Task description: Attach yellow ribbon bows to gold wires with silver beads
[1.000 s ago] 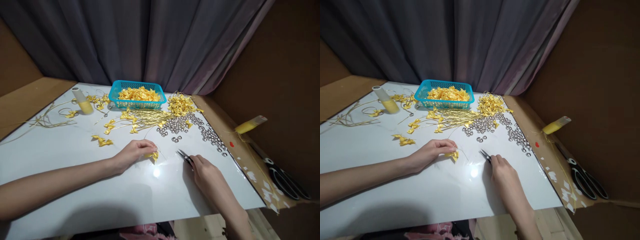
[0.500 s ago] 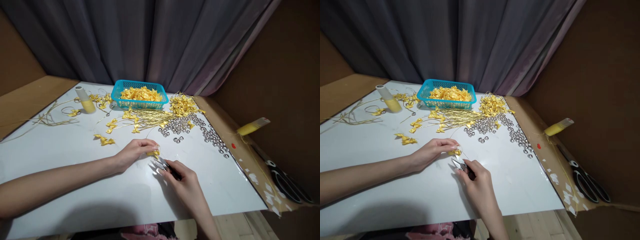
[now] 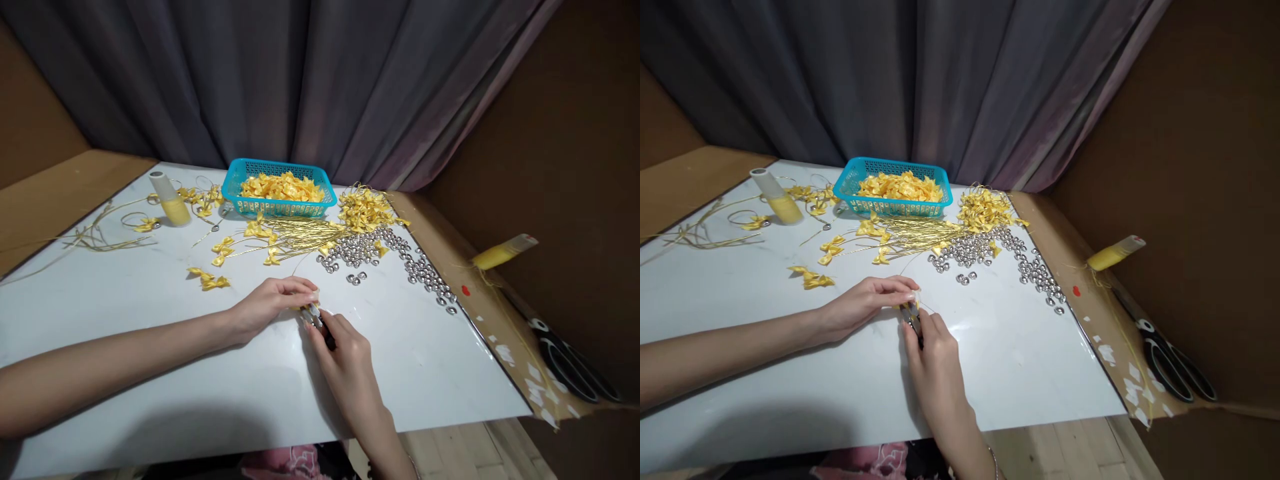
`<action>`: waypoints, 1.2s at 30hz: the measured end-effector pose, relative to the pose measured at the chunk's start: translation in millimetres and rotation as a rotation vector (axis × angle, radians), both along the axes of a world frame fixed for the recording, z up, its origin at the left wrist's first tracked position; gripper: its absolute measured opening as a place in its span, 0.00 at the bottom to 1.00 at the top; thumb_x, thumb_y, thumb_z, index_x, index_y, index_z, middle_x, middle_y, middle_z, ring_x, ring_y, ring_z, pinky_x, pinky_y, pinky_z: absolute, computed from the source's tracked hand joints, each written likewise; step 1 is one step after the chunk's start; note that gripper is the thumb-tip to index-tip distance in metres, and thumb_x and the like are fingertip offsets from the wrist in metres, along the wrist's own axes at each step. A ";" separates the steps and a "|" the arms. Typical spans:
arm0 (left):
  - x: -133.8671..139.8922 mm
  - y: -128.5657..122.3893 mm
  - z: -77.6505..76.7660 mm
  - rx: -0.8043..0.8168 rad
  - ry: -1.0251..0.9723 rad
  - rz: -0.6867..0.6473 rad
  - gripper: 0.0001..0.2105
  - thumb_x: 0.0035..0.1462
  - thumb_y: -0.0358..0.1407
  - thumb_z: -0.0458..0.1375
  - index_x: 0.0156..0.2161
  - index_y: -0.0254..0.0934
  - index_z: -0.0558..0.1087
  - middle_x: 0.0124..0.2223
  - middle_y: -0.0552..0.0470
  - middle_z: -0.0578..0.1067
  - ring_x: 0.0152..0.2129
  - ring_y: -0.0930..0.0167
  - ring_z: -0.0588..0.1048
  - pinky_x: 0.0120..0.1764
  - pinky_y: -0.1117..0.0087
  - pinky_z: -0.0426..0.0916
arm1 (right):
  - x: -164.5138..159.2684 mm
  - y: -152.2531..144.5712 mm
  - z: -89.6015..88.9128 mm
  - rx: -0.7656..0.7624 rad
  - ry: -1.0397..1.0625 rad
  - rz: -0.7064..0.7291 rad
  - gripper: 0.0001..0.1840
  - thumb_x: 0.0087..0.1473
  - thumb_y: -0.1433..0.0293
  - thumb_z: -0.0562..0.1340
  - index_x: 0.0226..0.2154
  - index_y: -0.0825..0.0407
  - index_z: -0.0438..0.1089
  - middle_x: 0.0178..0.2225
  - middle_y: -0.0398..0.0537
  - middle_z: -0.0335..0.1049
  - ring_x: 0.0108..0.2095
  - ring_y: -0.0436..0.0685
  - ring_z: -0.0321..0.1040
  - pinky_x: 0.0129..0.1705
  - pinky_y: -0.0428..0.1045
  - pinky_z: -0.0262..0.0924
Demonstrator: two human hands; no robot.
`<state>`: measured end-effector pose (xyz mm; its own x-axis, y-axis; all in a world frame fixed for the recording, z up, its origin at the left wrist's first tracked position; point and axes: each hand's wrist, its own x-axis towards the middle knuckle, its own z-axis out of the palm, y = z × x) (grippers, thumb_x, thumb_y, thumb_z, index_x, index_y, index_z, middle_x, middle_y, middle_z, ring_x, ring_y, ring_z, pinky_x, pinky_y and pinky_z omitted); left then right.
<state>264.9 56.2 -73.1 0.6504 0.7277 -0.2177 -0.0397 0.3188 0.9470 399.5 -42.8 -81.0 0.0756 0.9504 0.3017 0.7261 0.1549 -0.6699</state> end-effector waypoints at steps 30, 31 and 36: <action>0.3 -1.2 2.6 -0.016 -0.007 -0.022 0.05 0.50 0.34 0.61 0.27 0.35 0.78 0.42 0.48 0.70 0.41 0.68 0.67 0.45 0.70 0.59 | -5.6 2.6 1.4 0.022 0.018 0.043 0.12 0.60 0.70 0.50 0.36 0.57 0.68 0.26 0.48 0.67 0.25 0.52 0.63 0.26 0.47 0.56; 0.3 -1.1 2.6 -0.018 -0.005 -0.021 0.06 0.50 0.34 0.61 0.27 0.35 0.78 0.43 0.48 0.70 0.41 0.68 0.67 0.44 0.69 0.59 | -5.6 2.7 1.7 0.019 0.019 0.041 0.13 0.60 0.70 0.50 0.36 0.57 0.68 0.26 0.48 0.67 0.25 0.52 0.63 0.26 0.47 0.56; 0.2 -0.7 2.0 -0.021 0.003 -0.018 0.06 0.49 0.36 0.62 0.27 0.35 0.78 0.43 0.48 0.70 0.41 0.68 0.67 0.44 0.69 0.60 | -5.2 2.6 2.2 0.010 0.014 0.042 0.13 0.60 0.71 0.50 0.33 0.57 0.68 0.25 0.48 0.67 0.24 0.52 0.62 0.26 0.46 0.54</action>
<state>265.1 55.5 -71.2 0.6630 0.7108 -0.2348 -0.0309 0.3394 0.9401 394.3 -40.2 -78.9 0.0398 0.9498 0.3102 0.7096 0.1917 -0.6780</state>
